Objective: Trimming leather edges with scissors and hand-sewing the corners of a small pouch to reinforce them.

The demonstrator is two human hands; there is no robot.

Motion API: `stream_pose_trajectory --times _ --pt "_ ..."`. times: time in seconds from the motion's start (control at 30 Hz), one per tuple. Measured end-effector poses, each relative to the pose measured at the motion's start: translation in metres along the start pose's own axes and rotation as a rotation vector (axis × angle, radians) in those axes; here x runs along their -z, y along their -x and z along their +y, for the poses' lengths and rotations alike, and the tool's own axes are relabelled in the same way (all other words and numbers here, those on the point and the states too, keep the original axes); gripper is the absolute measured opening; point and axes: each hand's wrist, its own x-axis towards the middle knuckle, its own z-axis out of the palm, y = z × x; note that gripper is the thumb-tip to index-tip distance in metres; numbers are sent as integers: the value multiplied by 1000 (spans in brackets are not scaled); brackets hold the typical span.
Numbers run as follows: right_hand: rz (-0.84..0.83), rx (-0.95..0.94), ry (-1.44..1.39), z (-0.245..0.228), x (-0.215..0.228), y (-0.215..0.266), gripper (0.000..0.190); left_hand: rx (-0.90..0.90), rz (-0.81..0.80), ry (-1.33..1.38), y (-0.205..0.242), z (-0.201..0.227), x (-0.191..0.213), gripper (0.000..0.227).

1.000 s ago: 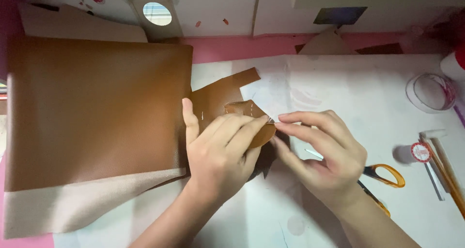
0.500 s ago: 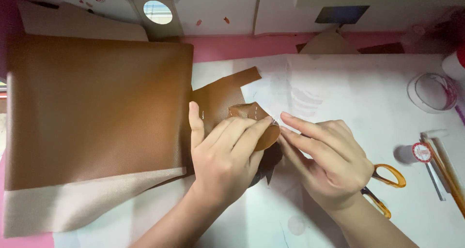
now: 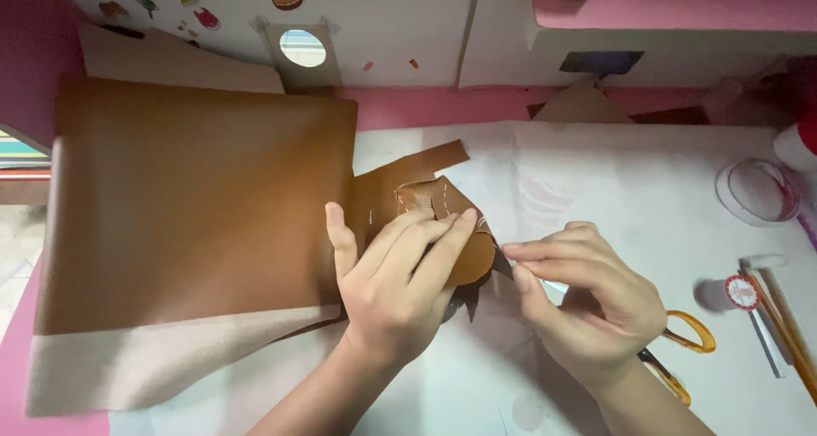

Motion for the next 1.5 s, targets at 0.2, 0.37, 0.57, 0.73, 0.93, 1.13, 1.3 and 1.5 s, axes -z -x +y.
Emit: stream_pose_trajectory --times 0.2,0.37,0.57,0.73,0.93,1.13,1.3,1.5 --pt "6 -191 -241 0 0 8 10 0 61 -46 -2 -7 -2 34" --pt "-75 -345 -441 1 2 9 7 -7 92 -70 -5 -13 0 29" --pt "-199 -319 -538 -1 7 -2 7 -38 104 -47 -7 -16 4 21" --pt "-318 -176 -529 -4 9 -7 11 56 82 57 -8 -30 10 38" --pt "-511 -213 -587 -13 15 -29 16 21 124 39 -9 -21 6 27" --pt "-773 -389 -618 -11 19 -32 16 -12 171 3 -9 -25 7 27" --pt "-400 -243 -515 11 17 -2 18 -73 165 -11 -10 -19 7 29" --pt "-176 78 316 -5 6 -1 17 -84 121 -31 -6 -11 6 30"
